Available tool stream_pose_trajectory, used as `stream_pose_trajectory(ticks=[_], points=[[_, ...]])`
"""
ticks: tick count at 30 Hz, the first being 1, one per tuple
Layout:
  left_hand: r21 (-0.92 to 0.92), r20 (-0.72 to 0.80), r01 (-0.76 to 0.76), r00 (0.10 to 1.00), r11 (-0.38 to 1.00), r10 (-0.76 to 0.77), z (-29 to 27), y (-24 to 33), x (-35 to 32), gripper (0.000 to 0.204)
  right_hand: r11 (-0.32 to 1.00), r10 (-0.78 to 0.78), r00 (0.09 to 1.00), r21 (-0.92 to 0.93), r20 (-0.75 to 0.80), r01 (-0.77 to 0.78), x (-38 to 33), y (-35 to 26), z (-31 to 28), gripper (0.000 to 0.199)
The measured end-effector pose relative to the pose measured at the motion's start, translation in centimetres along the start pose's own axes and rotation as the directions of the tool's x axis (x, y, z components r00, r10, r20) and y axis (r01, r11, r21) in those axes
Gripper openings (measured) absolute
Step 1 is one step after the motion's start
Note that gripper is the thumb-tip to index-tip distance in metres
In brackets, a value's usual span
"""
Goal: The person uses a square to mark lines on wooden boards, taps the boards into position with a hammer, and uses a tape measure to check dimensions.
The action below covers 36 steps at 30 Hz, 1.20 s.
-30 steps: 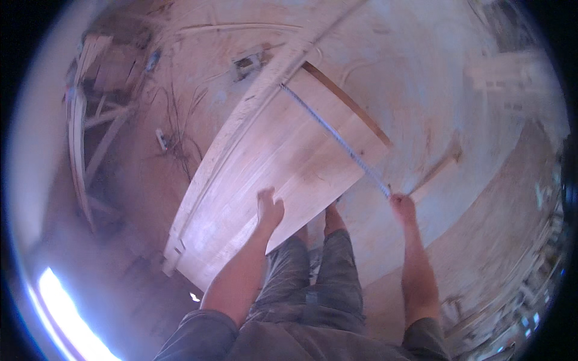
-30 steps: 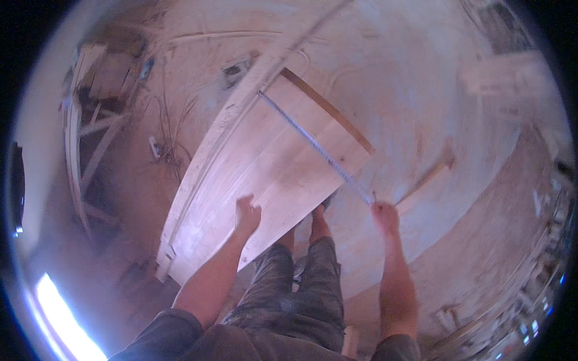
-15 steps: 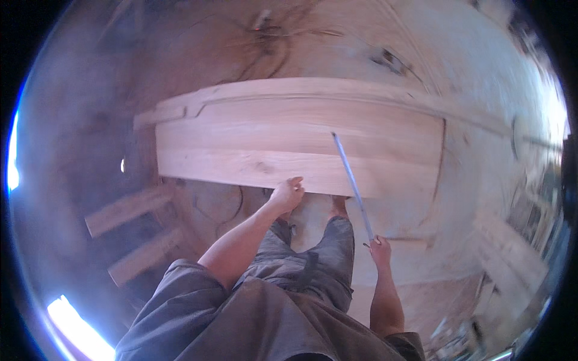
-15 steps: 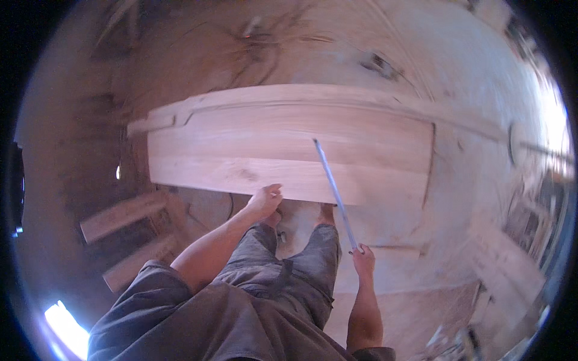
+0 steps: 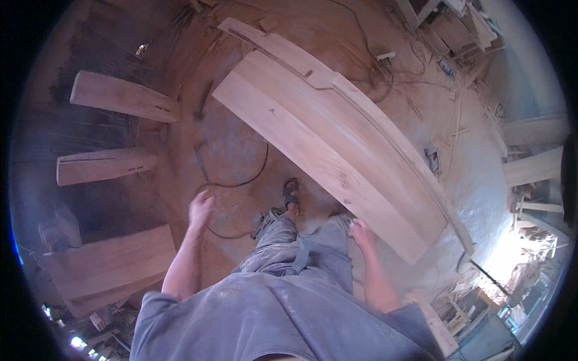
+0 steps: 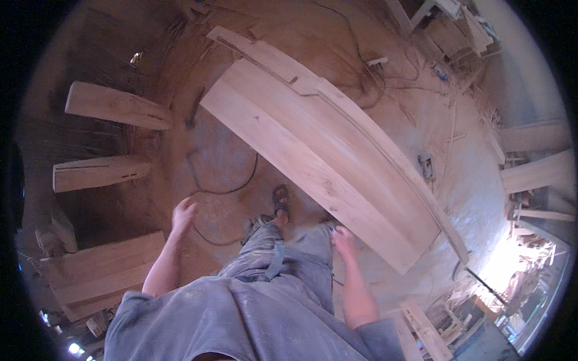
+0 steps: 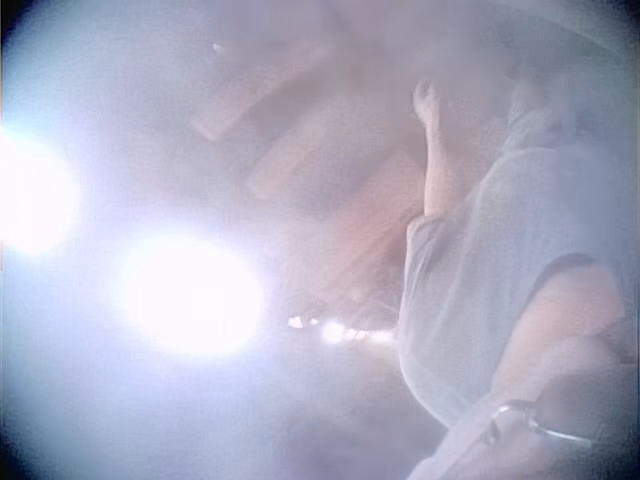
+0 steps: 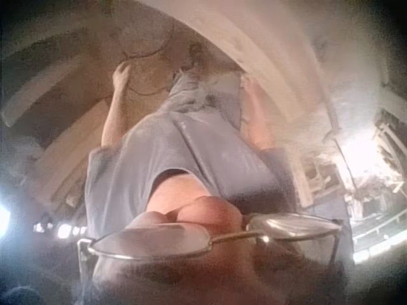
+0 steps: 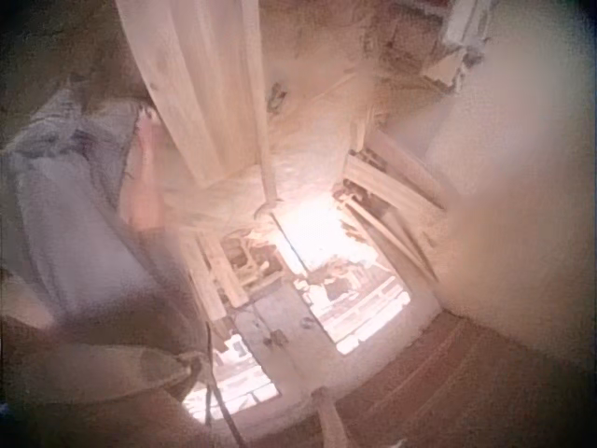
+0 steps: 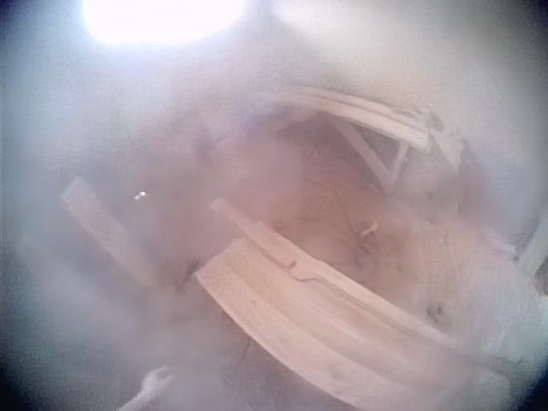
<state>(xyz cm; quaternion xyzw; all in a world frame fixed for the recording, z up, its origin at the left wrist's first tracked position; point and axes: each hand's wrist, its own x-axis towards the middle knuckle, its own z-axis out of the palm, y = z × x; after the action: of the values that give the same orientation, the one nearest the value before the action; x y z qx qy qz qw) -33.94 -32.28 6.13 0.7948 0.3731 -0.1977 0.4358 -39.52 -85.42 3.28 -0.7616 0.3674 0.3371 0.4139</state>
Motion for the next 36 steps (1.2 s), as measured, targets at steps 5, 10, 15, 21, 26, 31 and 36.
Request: stream_pose_trajectory(ticks=[5,10,15,21,26,31,36], points=[[-0.409,-0.351,0.189,0.870,0.893,-0.345,-15.2,-24.7,-2.3,0.027,0.938,-0.308,0.942,-0.124,0.130,0.324,3.9,-12.3,5.2,0.038],[-0.790,-0.132,0.303,0.766,0.534,-0.629,-12.4,-28.0,-8.3,0.017,0.830,-0.390,0.899,-0.347,0.197,0.436,6.9,-19.0,9.4,0.034],[-0.772,-0.044,0.349,0.805,0.532,-0.592,-10.8,-20.2,-4.6,0.021,0.659,-0.057,0.953,-0.705,0.298,0.261,9.0,-18.4,14.7,0.034],[-0.527,0.087,0.341,0.933,0.779,-0.349,-17.5,-8.7,5.2,0.047,0.807,0.161,0.948,-0.590,0.274,0.033,6.1,-26.7,19.0,0.031],[-0.577,-0.024,0.208,0.962,0.790,-0.270,-24.5,-0.3,15.0,0.054,0.972,-0.097,0.956,-0.179,0.278,0.151,3.6,-40.3,25.0,0.030],[-0.354,0.108,0.180,0.983,0.918,-0.151,-32.3,-0.5,22.9,0.057,0.909,-0.392,0.915,0.195,0.095,0.369,1.7,-50.0,31.1,0.031],[-0.115,0.260,-0.016,0.964,0.993,0.046,-39.9,-5.9,33.7,0.049,0.935,-0.274,0.960,0.217,-0.055,0.280,-2.0,-49.6,32.0,0.032]])
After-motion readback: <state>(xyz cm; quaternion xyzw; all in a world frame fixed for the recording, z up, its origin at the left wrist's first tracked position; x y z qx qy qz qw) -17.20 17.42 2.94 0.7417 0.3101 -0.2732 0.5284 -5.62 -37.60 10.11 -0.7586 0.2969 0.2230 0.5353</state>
